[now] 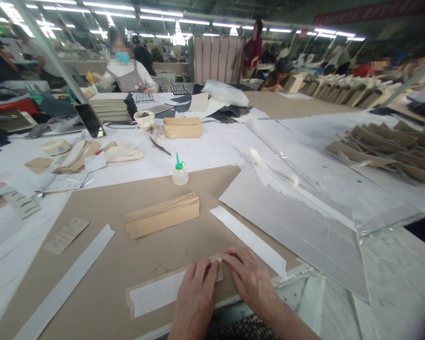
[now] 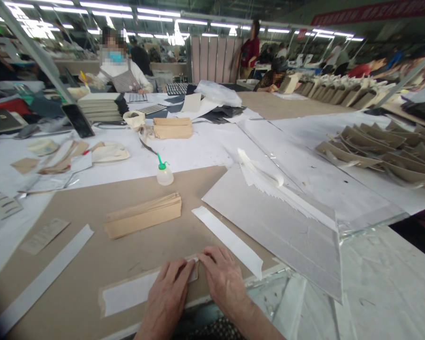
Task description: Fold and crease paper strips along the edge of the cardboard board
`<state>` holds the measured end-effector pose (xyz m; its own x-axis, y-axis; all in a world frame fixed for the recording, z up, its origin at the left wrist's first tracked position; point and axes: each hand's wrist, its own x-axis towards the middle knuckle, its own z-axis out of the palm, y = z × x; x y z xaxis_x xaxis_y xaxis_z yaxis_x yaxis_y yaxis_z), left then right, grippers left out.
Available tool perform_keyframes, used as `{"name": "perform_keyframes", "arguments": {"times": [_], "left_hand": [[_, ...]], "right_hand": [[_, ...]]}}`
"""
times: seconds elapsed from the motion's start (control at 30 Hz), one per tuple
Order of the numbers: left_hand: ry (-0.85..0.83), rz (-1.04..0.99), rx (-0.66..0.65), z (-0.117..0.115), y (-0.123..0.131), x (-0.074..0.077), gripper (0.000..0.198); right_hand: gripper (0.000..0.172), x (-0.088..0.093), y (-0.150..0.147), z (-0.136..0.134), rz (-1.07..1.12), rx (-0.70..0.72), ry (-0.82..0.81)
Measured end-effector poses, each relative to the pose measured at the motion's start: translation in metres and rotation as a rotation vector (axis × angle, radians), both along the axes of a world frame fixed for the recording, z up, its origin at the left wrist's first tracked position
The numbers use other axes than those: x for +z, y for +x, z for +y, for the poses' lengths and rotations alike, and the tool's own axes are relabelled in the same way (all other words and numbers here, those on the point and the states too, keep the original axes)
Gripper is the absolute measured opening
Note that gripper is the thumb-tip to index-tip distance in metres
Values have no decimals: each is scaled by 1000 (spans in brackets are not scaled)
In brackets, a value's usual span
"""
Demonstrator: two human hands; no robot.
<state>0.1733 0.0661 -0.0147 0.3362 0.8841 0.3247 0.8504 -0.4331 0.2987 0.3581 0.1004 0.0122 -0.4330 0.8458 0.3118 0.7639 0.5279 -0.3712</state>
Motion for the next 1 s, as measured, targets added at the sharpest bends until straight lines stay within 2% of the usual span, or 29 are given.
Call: {"name": "perform_keyframes", "arguments": {"times": [0.13,0.27,0.37,0.43,0.6,0.67,1.0], "left_hand": [[-31,5,-8,0,-1,0,43],[-25,-4,-1,0,0,0,41],[-34,-20,2,0,0,2,42],[-28,-23,5,-1,0,2,42],[-37,-48,16,-2,0,0,35],[-53,-61,18,-2,0,0,32],[-13,-88,16,-2,0,1,29]], "right_hand": [[32,3,-5,0,-173,13,19],[33,3,-18,-5,-356,-11,73],[33,4,-23,-7,-395,-47,53],[32,5,-21,-6,-323,-65,0],[34,3,-1,-4,94,-66,-87],[34,-1,4,-8,184,-53,-95],[39,-5,1,-15,158,-9,-92]]}}
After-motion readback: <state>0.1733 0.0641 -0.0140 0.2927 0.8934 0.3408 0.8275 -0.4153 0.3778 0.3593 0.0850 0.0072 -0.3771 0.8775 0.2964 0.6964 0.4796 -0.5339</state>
